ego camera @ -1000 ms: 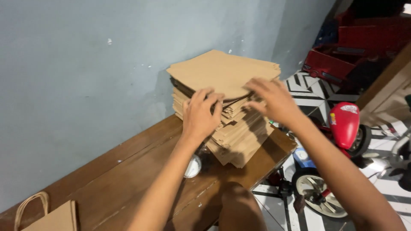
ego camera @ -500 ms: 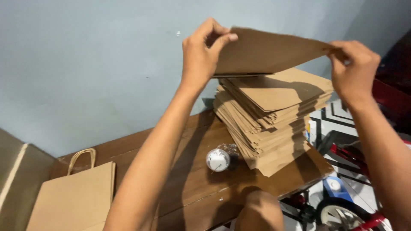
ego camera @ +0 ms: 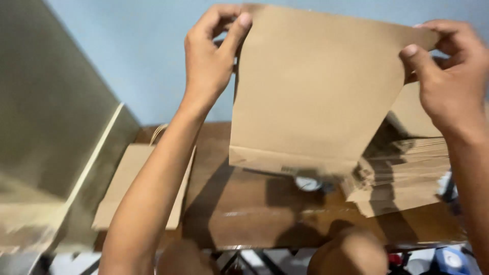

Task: The person applies glue to the edges of a flat brown paper bag using a small stick, then folds and presses the edges to seal them. They repeat this process on multiple bags, stacking the finished ones on the table.

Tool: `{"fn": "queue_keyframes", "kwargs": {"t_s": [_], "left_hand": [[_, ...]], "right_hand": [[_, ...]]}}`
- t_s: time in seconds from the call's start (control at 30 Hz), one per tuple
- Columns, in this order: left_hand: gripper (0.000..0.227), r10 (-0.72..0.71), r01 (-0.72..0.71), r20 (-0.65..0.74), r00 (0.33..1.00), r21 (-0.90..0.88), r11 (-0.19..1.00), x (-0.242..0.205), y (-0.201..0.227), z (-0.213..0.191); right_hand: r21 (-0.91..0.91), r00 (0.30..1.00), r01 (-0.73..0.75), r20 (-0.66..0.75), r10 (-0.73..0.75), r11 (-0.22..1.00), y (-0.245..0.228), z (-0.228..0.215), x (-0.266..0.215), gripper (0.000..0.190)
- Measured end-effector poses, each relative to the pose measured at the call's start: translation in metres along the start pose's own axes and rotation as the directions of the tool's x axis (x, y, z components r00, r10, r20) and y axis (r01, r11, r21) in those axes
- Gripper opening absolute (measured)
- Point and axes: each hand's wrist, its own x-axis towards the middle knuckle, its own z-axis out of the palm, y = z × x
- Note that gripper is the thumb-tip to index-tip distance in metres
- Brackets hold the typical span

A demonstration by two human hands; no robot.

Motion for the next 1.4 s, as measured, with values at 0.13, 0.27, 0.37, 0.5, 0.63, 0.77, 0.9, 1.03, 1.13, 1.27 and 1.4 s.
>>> {"fn": "queue_keyframes", "kwargs": {"t_s": [0.13, 0.27, 0.37, 0.5, 0.63, 0.77, 0.9, 1.03, 1.13, 1.27, 1.4], "left_hand": [[0.016, -0.487, 0.486, 0.002, 0.874, 0.048, 0.873, -0.072, -0.055, -0.048], [0.014, -0.761, 0.749, -0.011, 0.648, -0.169, 0.64, -0.167, -0.128, -0.073], [0.027, -0.847, 0.835, -0.074, 0.527, -0.137, 0.532, -0.208, -0.188, -0.082], [0.044, -0.764, 0.767, -0.066, 0.642, 0.023, 0.642, -0.25, -0.234, -0.087], [0.06, -0.771, 0.634, 0.329, 0.545, 0.44, 0.636, -0.282, -0.22, -0.084], [0.073, -0.79, 0.315, 0.612, 0.035, 0.744, 0.59, -0.297, -0.189, -0.077], [0.1, -0.805, 0.101, 0.585, -0.101, 0.811, 0.577, -0.322, -0.217, -0.062], [0.085, -0.828, 0.057, 0.56, -0.025, 0.828, 0.558, -0.319, -0.222, -0.056], [0.082, -0.838, 0.056, 0.545, -0.007, 0.837, 0.544, -0.32, -0.225, -0.056], [0.079, -0.852, 0.013, 0.522, -0.046, 0.853, 0.522, -0.3, -0.205, -0.057], [0.077, -0.852, 0.023, 0.523, -0.04, 0.853, 0.522, -0.293, -0.199, -0.056]], "right_hand": [[-0.172, 0.943, -0.224, 0.209, 0.258, 0.959, -0.027, 0.074, -0.022, 0.03], [-0.101, 0.844, -0.302, 0.434, 0.315, 0.948, 0.041, 0.144, -0.071, 0.026], [-0.096, 0.874, -0.287, 0.381, 0.302, 0.953, 0.093, 0.196, -0.1, 0.04], [-0.198, 0.903, 0.033, 0.426, 0.056, 0.98, 0.082, 0.231, -0.115, 0.051], [-0.291, 0.737, 0.105, 0.664, 0.122, 0.951, 0.05, 0.248, -0.153, 0.056], [-0.271, 0.313, 0.239, 0.931, 0.19, 0.933, 0.028, 0.259, -0.201, 0.057], [-0.203, -0.073, 0.313, 0.969, 0.236, 0.928, 0.027, 0.262, -0.238, 0.057], [-0.165, -0.055, 0.369, 0.979, 0.199, 0.915, 0.046, 0.272, -0.259, 0.08], [-0.196, -0.067, 0.383, 0.969, 0.239, 0.903, 0.046, 0.274, -0.254, 0.078], [-0.19, -0.136, 0.425, 0.953, 0.27, 0.885, 0.041, 0.272, -0.244, 0.068], [-0.172, -0.123, 0.372, 0.965, 0.232, 0.912, 0.04, 0.271, -0.237, 0.068]]}}
